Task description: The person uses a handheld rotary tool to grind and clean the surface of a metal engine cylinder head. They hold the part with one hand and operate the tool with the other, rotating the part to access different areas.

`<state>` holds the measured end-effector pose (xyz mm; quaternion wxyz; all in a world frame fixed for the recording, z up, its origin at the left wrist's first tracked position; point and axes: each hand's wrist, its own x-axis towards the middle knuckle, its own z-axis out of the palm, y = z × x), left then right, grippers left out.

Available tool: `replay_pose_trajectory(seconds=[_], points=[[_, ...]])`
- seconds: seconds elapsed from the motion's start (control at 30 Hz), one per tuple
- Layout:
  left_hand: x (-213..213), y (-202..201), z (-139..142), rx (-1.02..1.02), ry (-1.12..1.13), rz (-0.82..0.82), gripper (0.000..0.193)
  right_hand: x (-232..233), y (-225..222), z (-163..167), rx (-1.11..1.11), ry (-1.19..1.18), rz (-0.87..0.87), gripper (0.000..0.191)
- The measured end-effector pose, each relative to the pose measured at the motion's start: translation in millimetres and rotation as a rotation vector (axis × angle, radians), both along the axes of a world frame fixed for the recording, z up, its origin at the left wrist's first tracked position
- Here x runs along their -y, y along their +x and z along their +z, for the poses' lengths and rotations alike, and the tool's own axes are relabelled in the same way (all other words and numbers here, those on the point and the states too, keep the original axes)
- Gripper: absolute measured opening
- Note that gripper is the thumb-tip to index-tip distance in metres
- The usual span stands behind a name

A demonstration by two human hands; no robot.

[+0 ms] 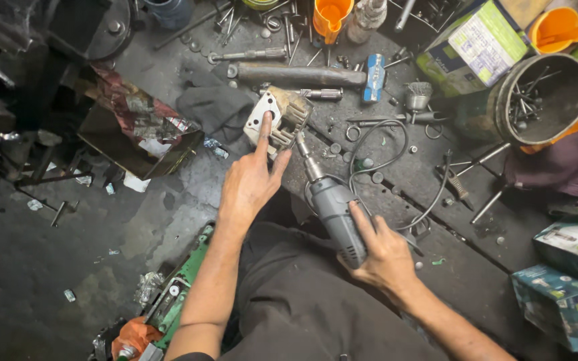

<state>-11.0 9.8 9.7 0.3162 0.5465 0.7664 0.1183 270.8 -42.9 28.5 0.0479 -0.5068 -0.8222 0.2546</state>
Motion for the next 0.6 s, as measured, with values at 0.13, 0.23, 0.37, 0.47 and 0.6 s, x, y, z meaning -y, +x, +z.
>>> replay_pose_trajectory(seconds=[0.13, 0.23, 0.37, 0.47, 0.6], points=[[1, 2, -2, 0.006, 0.041, 0.000, 0.085, 14, 1, -25, -0.051, 0.160, 0.066, 0.111], [2, 2, -5, -0.039, 0.053, -0.017, 0.085, 20, 2, -40, -0.055, 0.226, 0.087, 0.110], [6, 3, -8, -0.027, 0.091, -0.003, 0.083, 25, 5, -46, -0.047, 0.187, 0.101, 0.116], [7, 2, -10, -0.028, 0.139, -0.015, 0.082, 21, 4, -43, -0.038, 0.238, 0.116, 0.111], [6, 1, -12, -0.039, 0.151, -0.017, 0.082, 14, 6, -34, 0.013, 0.249, 0.158, 0.107]])
